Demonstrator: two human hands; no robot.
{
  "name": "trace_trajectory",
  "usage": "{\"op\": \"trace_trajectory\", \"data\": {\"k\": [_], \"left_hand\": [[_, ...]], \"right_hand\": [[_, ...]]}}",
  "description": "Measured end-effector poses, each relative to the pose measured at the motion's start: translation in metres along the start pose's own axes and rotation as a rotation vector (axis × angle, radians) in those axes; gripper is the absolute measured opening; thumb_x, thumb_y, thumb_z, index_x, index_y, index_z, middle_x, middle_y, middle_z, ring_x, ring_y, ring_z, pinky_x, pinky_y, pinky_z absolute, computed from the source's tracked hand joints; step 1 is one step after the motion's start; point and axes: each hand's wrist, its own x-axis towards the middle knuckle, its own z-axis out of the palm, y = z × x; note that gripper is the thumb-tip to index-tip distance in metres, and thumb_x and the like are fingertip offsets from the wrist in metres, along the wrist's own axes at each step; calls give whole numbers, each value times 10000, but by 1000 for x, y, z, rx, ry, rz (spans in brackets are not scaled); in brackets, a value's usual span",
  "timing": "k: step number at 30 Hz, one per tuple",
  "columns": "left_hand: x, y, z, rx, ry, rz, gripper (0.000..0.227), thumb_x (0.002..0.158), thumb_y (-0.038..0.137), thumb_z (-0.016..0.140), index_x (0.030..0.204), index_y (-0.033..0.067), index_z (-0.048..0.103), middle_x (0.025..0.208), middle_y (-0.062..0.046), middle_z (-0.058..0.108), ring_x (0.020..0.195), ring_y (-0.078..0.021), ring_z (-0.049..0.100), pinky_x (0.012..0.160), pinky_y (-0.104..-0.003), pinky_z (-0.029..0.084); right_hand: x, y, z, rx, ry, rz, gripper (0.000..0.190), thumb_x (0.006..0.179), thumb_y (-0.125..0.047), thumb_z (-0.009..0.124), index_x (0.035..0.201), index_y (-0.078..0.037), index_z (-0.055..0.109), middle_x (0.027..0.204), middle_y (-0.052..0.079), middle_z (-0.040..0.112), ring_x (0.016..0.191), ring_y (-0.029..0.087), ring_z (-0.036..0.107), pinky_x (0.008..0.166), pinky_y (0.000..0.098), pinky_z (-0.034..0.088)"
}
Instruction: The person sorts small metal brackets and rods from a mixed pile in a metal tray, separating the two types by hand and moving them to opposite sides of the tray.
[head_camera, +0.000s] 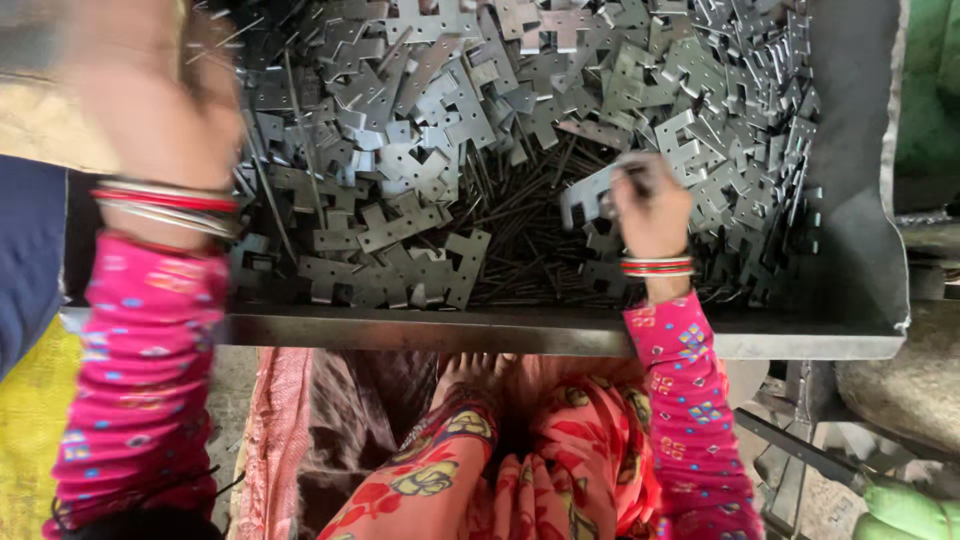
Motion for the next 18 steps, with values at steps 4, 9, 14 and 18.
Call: {"op": "trace_trajectory", "data": {"k": [4, 9, 14, 18], "left_hand": [[0, 92, 33, -241, -376, 242, 386, 764, 105, 748, 1147, 142, 722, 1044, -112, 703, 762, -296, 710, 623, -409, 577], [-22, 153, 78, 36, -469, 334, 183, 926, 194, 643, 1098, 142, 680, 1197, -106, 612, 1156, -288, 634, 927, -469, 535], [-24, 145, 78, 19, -553, 346, 180, 926, 220, 628, 1080, 145, 685, 1195, -95, 608, 1189, -278, 571, 981, -491, 471], [-16, 130, 61, -387, -382, 246, 249, 885, 237, 705, 1092, 102, 722, 1153, -112, 669, 1094, -315, 620, 912, -499, 489]], "right_hand": [[-10, -3, -35, 773, 104, 114, 361, 1019, -114, 658, 1371, -64, 599, 979, 115, 728, 820, 213, 668, 744, 407, 545], [-29, 2, -52, 1277, 63, 15, 398, 983, -105, 623, 1372, -51, 558, 980, 103, 676, 844, 240, 635, 783, 452, 555], [-22, -1, -25, 980, -70, 143, 300, 912, -66, 645, 1211, -47, 628, 1094, 120, 711, 964, 316, 710, 804, 494, 594], [-23, 0, 21, -136, -353, -175, 215, 929, -192, 750, 1096, -59, 730, 961, 107, 762, 836, 259, 743, 748, 392, 602]]}}
